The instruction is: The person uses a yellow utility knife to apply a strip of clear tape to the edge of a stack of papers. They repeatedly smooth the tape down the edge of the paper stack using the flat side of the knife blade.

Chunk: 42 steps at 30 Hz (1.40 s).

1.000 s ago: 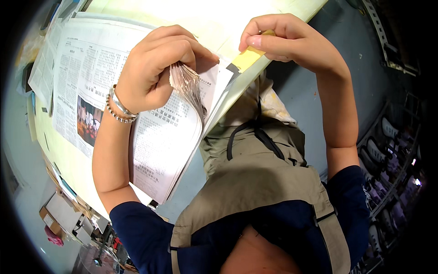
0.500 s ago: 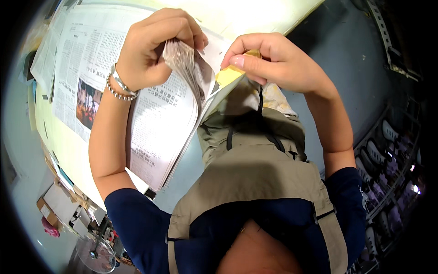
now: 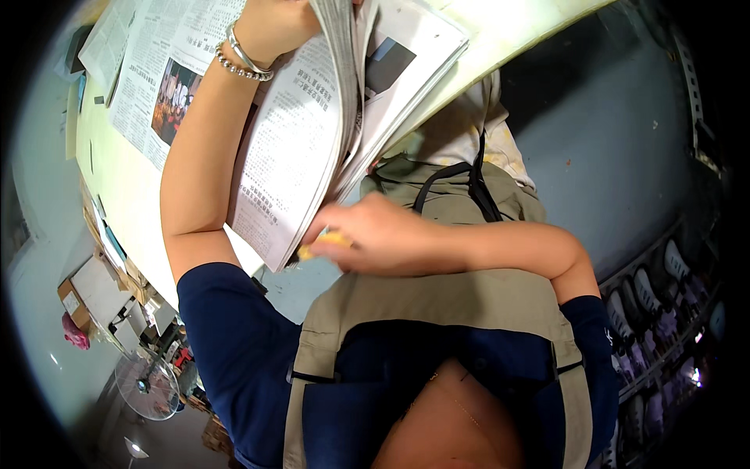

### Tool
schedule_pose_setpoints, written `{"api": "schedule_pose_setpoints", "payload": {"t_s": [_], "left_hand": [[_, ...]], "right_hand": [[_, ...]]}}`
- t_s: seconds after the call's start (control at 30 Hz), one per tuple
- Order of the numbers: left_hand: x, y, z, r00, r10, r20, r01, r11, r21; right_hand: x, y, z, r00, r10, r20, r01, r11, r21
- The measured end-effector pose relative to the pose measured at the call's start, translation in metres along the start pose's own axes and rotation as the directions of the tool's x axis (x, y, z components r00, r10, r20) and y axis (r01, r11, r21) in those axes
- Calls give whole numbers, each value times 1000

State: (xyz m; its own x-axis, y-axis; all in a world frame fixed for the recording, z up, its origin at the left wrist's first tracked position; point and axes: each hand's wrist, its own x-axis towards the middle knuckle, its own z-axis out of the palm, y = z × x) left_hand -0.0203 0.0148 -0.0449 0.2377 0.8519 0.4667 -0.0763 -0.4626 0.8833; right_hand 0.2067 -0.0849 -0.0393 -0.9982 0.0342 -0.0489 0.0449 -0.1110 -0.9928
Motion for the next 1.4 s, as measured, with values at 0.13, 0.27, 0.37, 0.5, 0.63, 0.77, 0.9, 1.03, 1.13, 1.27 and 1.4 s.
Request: {"api": "schedule_pose_setpoints", "payload": {"t_s": [0.13,0.27,0.37,0.5,0.63,0.77,0.9,1.03,1.13,1.27,1.4], "left_hand": [[-2,13,3,996,-84,3,84,991,101],[3,28,11,984,-146,97,100,923,372],[6,36,18,971,-181,155,96,893,440],[8,38,23,942,-312,124,200,817,540],[14,28,24,977,-67,201,-46,859,510],[12,29,28,972,-128,197,12,865,502],[12,30,24,965,-95,244,-57,833,551],[7,36,27,981,-125,150,23,838,546],[8,39,34,985,-159,69,90,811,579],[13,37,30,975,-91,203,-59,776,628],[11,34,30,970,-120,211,-53,744,666]], "right_hand": [[8,2,5,980,52,190,-59,998,32],[-18,-19,-50,996,60,70,-61,998,5],[-57,-35,-93,964,146,-222,-128,987,93],[-77,-44,-117,594,-20,-804,39,999,5],[-74,-39,-127,516,-110,-850,-13,991,-136],[-71,-38,-127,541,-100,-835,-45,988,-148],[-70,-40,-125,550,-173,-817,38,983,-182],[-71,-37,-134,457,-201,-867,-65,964,-258],[-73,-36,-134,485,-168,-858,-60,973,-224],[-73,-35,-133,517,-164,-840,-63,971,-229],[-73,-36,-132,519,-208,-829,-43,962,-268]]}}
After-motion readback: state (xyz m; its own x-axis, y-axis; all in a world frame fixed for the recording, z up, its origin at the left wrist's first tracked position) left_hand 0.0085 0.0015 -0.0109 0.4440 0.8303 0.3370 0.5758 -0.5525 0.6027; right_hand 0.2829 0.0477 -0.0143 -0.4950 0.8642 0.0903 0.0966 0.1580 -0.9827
